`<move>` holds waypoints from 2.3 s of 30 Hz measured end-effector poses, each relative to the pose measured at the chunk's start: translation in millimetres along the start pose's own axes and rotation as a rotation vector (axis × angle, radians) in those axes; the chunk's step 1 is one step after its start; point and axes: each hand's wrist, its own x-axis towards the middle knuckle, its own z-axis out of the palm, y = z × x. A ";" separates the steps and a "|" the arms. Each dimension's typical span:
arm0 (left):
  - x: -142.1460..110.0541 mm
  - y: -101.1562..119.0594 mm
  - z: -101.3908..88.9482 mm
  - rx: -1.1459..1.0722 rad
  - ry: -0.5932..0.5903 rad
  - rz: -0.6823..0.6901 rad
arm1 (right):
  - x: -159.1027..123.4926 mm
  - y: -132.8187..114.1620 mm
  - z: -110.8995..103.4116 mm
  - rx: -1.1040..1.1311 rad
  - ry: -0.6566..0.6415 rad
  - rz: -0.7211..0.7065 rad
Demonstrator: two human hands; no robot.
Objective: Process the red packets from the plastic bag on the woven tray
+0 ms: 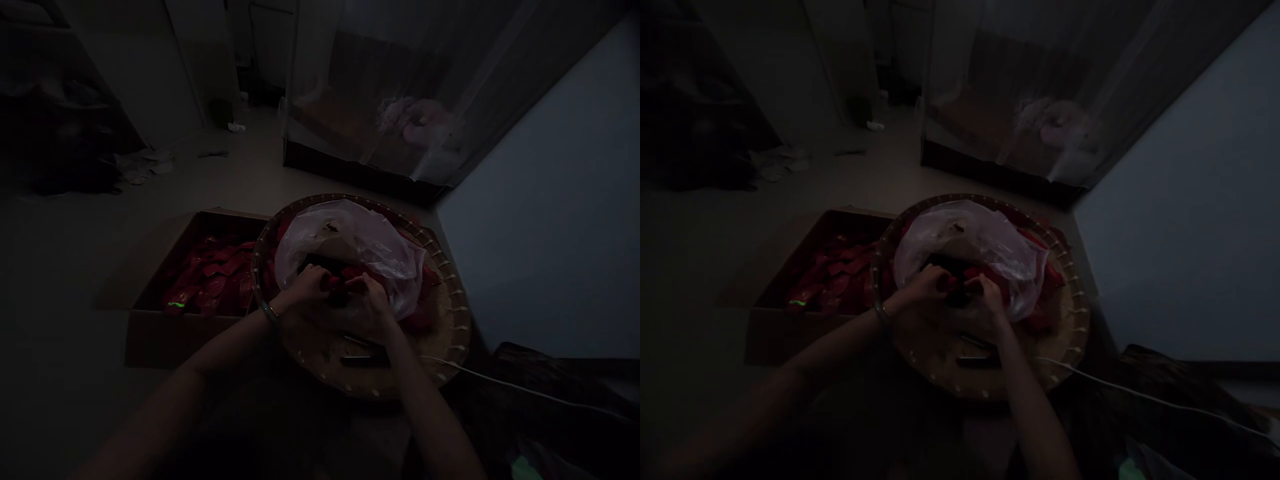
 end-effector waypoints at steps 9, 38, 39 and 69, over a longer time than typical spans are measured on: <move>1.2 -21.2 1.9 -0.061 0.178 -0.185 | 32.3 14.9 10.5 -0.648 0.115 -0.259; 3.8 -26.0 2.4 -0.352 0.429 -0.279 | 34.4 -19.0 35.6 -0.818 -0.165 -0.414; 4.2 -26.6 2.8 -0.358 0.439 -0.281 | 32.4 -17.1 38.3 -0.837 -0.173 -0.412; -0.8 -13.6 -1.8 -0.258 0.267 -0.164 | 4.3 -34.3 13.5 0.431 0.045 0.180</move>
